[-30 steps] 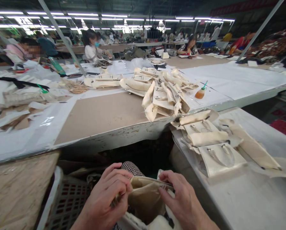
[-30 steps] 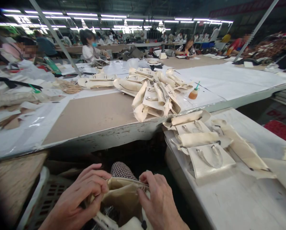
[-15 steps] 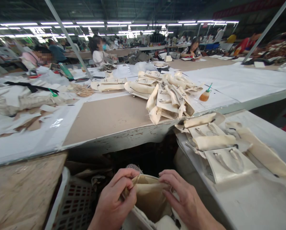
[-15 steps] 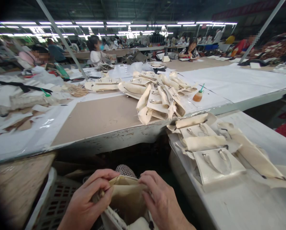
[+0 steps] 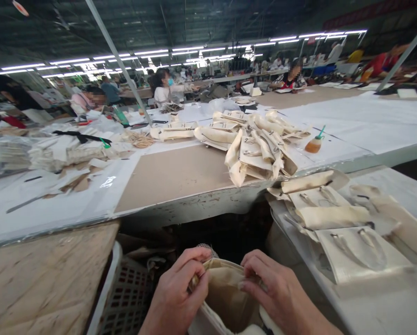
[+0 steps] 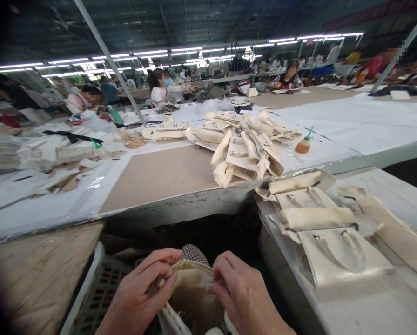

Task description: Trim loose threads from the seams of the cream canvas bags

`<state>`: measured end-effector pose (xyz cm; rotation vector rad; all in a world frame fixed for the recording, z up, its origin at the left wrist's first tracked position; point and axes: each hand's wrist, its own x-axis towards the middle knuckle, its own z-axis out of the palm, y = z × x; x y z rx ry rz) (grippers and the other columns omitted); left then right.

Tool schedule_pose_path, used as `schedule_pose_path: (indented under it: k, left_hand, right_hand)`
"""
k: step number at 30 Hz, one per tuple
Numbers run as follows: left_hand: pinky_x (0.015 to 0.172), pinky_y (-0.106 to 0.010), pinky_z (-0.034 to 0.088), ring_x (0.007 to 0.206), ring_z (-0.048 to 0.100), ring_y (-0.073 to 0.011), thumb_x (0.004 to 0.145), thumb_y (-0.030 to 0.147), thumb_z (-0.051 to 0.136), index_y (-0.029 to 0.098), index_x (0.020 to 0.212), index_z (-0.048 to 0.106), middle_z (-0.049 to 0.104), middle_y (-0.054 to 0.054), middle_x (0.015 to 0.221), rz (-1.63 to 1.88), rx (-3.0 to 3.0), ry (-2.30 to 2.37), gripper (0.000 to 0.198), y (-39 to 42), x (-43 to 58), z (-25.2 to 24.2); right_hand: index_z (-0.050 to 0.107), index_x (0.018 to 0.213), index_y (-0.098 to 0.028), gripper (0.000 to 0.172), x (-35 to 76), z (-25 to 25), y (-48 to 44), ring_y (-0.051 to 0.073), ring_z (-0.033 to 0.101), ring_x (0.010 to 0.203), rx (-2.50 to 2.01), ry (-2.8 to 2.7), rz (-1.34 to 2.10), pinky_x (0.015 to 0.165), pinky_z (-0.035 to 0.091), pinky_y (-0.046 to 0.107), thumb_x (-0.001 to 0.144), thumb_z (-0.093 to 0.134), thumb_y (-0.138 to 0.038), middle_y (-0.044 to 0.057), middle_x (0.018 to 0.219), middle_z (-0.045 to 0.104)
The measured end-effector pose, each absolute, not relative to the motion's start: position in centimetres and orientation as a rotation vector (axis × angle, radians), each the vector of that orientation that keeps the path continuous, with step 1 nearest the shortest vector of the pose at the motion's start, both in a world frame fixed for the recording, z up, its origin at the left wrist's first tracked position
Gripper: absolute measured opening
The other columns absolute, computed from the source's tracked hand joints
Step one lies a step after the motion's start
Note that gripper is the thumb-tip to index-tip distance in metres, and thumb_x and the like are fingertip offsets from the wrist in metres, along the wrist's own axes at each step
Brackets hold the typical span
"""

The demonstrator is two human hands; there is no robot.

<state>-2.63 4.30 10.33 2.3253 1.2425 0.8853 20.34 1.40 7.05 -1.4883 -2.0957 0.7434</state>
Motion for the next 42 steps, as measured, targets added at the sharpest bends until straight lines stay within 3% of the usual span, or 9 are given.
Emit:
schedule_pose_path:
  k: [4,11,23,38,42]
  left_hand:
    - [0.083,-0.023,0.056,0.096,0.069,-0.0159,0.087,0.009,0.052,0.02,0.072,0.056,0.069,-0.006,0.105,0.868,2.323,1.249,0.02,4.2,-2.5,10.6]
    - [0.075,-0.022,0.057,0.088,0.07,-0.0155,0.088,0.01,0.051,0.02,0.072,0.057,0.07,-0.006,0.098,0.954,2.328,1.268,0.02,4.1,-2.4,10.1]
    - [0.07,-0.019,0.057,0.079,0.069,-0.0132,0.089,0.011,0.05,0.02,0.077,0.057,0.069,-0.004,0.095,0.968,2.31,1.316,0.017,3.9,-2.0,9.4]
    - [0.066,-0.017,0.054,0.078,0.067,-0.0118,0.09,0.01,0.048,0.021,0.078,0.055,0.067,-0.002,0.091,0.96,2.344,1.327,0.018,3.9,-1.3,9.2]
    - [0.068,-0.019,0.053,0.078,0.067,-0.012,0.09,0.01,0.047,0.021,0.078,0.054,0.067,-0.001,0.09,0.958,2.363,1.34,0.018,4.0,-1.0,9.3]
  right_hand:
    - [0.05,0.08,-0.022,0.021,20.1,7.8,2.0,0.015,0.06,0.078,-1.49,-2.109,0.739,0.069,0.046,0.026,0.081,0.064,-0.006,-0.002,0.092,0.06]
    - [0.045,0.079,-0.022,0.019,19.7,6.8,1.6,0.015,0.059,0.082,-1.363,-1.966,0.82,0.073,0.046,0.027,0.089,0.051,-0.007,-0.001,0.091,0.06]
    - [0.049,0.082,-0.021,0.016,19.3,5.3,1.2,0.015,0.06,0.074,-1.393,-1.806,0.795,0.067,0.048,0.026,0.097,0.046,-0.023,-0.001,0.082,0.061]
    - [0.044,0.077,-0.023,0.019,19.0,5.3,1.1,0.013,0.056,0.065,-1.465,-1.774,0.815,0.058,0.044,0.023,0.096,0.044,-0.024,-0.003,0.074,0.058]
    - [0.045,0.086,-0.023,0.009,19.2,5.3,1.2,0.014,0.063,0.069,-1.489,-1.633,0.97,0.06,0.048,0.023,0.091,0.052,-0.023,-0.003,0.077,0.062]
